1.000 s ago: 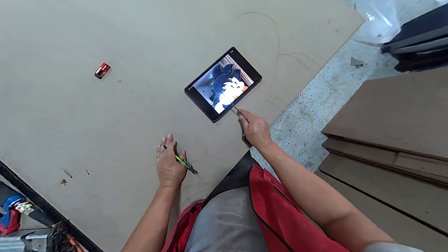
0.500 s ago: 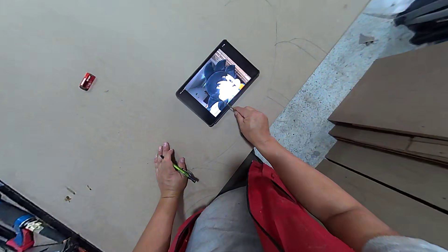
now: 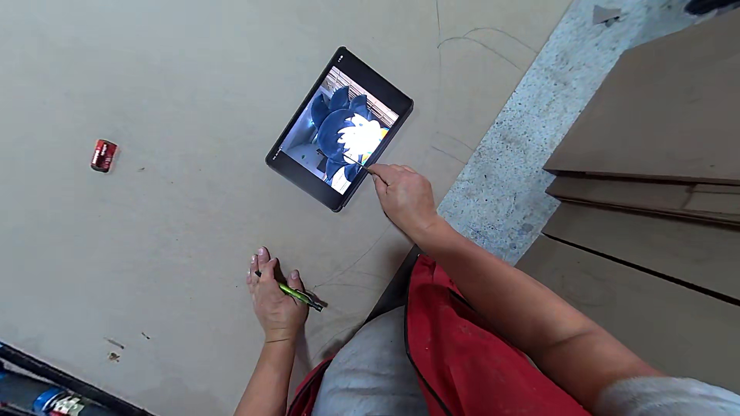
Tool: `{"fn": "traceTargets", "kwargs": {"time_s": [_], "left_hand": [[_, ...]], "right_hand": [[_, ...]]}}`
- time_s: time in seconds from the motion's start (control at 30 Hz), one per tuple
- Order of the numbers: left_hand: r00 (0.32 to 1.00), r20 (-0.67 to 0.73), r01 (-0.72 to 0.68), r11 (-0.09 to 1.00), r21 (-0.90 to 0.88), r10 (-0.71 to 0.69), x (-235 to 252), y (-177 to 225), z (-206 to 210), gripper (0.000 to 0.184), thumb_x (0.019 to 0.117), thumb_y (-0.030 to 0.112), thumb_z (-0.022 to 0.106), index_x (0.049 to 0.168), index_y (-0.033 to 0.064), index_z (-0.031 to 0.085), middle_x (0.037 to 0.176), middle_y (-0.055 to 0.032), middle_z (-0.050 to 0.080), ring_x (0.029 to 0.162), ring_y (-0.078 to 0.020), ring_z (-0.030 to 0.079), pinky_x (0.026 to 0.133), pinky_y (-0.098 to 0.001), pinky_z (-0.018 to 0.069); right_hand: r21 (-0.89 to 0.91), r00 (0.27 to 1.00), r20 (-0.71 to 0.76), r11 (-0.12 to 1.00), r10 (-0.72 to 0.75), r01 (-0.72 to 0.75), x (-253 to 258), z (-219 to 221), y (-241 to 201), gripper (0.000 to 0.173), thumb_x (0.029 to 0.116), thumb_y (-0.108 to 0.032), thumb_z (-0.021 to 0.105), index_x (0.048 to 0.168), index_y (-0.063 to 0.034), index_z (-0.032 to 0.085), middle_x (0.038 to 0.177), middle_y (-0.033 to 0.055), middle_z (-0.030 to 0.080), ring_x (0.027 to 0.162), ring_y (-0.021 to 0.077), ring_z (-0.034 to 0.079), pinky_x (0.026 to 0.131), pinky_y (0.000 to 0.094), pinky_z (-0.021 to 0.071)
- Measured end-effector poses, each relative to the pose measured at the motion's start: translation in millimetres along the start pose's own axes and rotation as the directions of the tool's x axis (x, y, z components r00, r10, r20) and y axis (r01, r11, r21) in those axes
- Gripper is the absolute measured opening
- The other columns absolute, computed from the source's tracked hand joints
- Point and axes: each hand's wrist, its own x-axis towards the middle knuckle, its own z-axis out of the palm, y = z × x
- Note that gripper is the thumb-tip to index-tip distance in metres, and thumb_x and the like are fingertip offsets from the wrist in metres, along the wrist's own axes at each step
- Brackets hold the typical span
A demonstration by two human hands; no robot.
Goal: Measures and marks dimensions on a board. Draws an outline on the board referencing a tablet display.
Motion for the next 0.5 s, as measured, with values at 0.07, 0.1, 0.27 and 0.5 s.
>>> {"fn": "traceTargets", "kwargs": {"time_s": [0.07,0.1,0.27,0.5], "left_hand": [[1.0,0.003,0.002,1.0,-0.002,-0.002,0.0,-0.5,0.5,0.061,0.1035,0.045,0.041,0.14,-0.0029,0.052,0.159,-0.0228,0.042,0.152,-0.0375,0.032,0.125,-0.0542,0.022],[1.0,0.005,0.002,1.0,-0.004,-0.002,-0.2,-0.6,0.4,0.061,0.1036,0.045,0.041,0.14,-0.003,0.052,0.159,-0.0229,0.042,0.153,-0.0371,0.032,0.125,-0.0541,0.0217],[1.0,0.001,-0.001,1.0,-0.007,0.001,1.1,1.6,-0.7,0.061,0.103,0.045,0.042,0.138,-0.0036,0.053,0.158,-0.024,0.043,0.151,-0.0381,0.034,0.125,-0.0526,0.0236],[1.0,-0.005,0.004,1.0,-0.009,-0.004,0.9,3.8,-1.6,0.06,0.1031,0.044,0.043,0.139,-0.0038,0.052,0.158,-0.0242,0.043,0.152,-0.0382,0.034,0.125,-0.0532,0.0239]], "right_hand": [[-0.009,1.0,-0.004,1.0,-0.002,0.002,-1.3,0.9,-0.6,0.029,0.105,-0.022,0.052,0.121,-0.024,0.076,0.1,-0.0007,0.076,0.094,0.0188,0.071,0.075,0.0379,0.0579],[-0.015,1.0,-0.004,1.0,-0.004,0.004,-1.5,1.6,-1.1,0.029,0.1051,-0.022,0.052,0.121,-0.0239,0.076,0.099,-0.0005,0.076,0.094,0.0188,0.071,0.075,0.0376,0.058],[-0.019,1.0,0.008,1.0,0.015,-0.015,-0.7,0.8,-3.2,0.029,0.1047,-0.021,0.052,0.12,-0.0243,0.076,0.096,0.0002,0.075,0.091,0.0197,0.071,0.072,0.0379,0.0575],[-0.004,1.0,0.005,1.0,0.012,-0.012,-1.4,2.2,-1.2,0.03,0.1039,-0.02,0.052,0.122,-0.0247,0.076,0.098,-0.0005,0.075,0.093,0.0193,0.071,0.073,0.0384,0.0577]]}}
